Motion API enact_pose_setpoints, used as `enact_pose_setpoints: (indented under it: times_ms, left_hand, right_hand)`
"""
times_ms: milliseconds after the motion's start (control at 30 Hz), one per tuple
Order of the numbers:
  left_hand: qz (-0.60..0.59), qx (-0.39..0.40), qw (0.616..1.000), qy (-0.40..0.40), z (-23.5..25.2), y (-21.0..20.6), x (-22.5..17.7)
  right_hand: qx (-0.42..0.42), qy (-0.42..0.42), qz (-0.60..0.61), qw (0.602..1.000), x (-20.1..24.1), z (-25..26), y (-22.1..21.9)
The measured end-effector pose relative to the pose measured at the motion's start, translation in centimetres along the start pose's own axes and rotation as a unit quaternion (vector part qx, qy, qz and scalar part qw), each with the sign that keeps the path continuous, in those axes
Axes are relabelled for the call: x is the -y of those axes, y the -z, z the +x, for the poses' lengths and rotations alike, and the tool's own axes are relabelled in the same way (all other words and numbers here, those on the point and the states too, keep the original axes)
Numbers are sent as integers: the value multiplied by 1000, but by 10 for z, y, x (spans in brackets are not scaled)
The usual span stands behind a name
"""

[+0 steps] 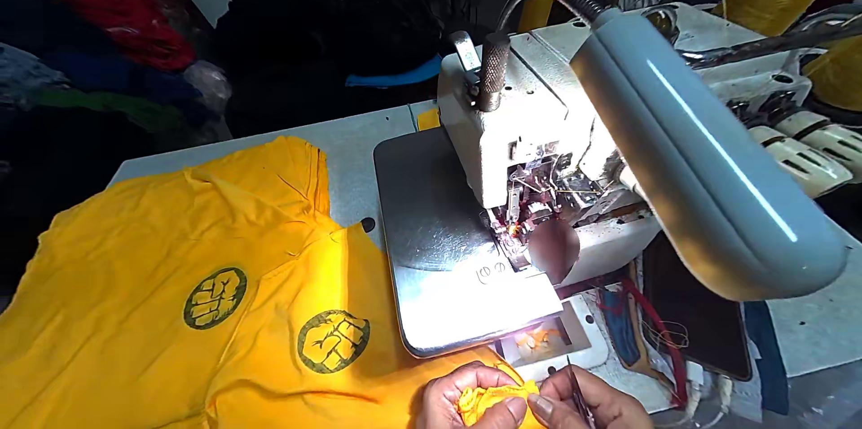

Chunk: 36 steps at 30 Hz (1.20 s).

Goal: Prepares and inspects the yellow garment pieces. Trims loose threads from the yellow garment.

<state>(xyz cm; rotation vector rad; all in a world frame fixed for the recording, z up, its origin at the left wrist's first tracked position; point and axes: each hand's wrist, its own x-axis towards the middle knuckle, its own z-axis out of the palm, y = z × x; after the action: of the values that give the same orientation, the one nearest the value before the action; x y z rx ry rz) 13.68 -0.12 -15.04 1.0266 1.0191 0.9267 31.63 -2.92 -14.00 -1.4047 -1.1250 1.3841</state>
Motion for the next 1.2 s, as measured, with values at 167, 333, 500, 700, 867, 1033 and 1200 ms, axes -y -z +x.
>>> enact_pose_setpoints:
  times_ms: [167, 333, 500, 700, 867, 1033, 1200]
  left_hand:
    - [2, -16, 1000, 7, 1, -1, -1]
    - [4, -4, 1000, 6, 2, 1, 0]
    - [-7, 6, 1000, 3, 2, 2, 1]
    - [0, 18, 1000, 2, 3, 3, 1]
    - [-1, 16, 1000, 14, 3, 3, -1]
    - [-9, 19, 1000, 13, 4, 4, 0]
    - [-5, 19, 1000, 14, 4, 4, 0]
  right_hand:
    - [23, 111, -126, 985, -7, 0, 10]
    - [4, 239, -342, 909, -5, -3, 27]
    - [-7, 262, -377, 888, -5, -1, 28]
    - [4, 271, -389, 880, -4, 2, 32]
    - [5, 277, -401, 873, -3, 3, 33]
    - [5, 280, -400, 873, -3, 4, 33]
    - [6, 279, -404, 871, -2, 3, 34]
